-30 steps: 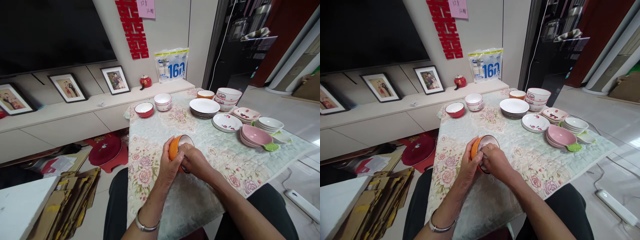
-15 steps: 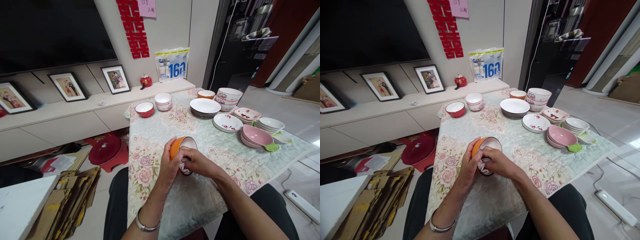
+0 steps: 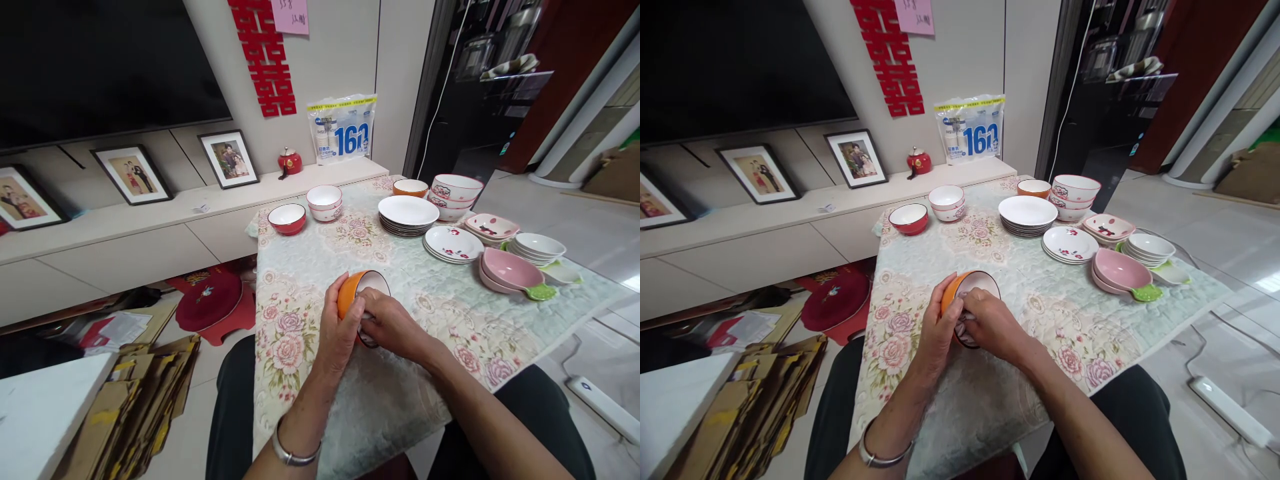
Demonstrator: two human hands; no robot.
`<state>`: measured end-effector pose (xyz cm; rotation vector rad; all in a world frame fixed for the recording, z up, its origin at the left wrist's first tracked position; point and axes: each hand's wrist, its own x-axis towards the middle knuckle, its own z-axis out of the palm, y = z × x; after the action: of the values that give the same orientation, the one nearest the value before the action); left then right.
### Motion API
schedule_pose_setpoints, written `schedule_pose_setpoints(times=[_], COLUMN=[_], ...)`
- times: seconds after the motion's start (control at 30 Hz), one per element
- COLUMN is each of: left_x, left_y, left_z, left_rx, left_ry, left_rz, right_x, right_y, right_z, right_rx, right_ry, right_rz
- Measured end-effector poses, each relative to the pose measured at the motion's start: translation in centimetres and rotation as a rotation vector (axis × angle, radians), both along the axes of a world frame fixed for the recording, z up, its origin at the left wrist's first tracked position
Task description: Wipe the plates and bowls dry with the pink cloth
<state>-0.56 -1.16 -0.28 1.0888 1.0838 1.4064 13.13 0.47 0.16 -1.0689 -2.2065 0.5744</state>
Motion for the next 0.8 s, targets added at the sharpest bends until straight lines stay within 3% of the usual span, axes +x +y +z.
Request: schedule_pose_setpoints(times=[0.4,0.6,0.8], left_x=[0.0,-0.6,-0.6], left_y=[0.4,0.7,0.2], left_z=[0.9,0.3,0.6], left_rx=[0.021,0.004,-0.006], left_ry=[0.096,0.046,0.080], left_rz=[0.124,0.028,0.016], right_x=[-0.9,-1.1,-1.0], right_y=[2.2,3.0,2.9], right_z=[0.2,0.0,-0.5], right_rx=[-0.092,-0.198,-0.175], right_ry=[0.106,0.198,0.253], right_rz=[0.079,0.087,0.078])
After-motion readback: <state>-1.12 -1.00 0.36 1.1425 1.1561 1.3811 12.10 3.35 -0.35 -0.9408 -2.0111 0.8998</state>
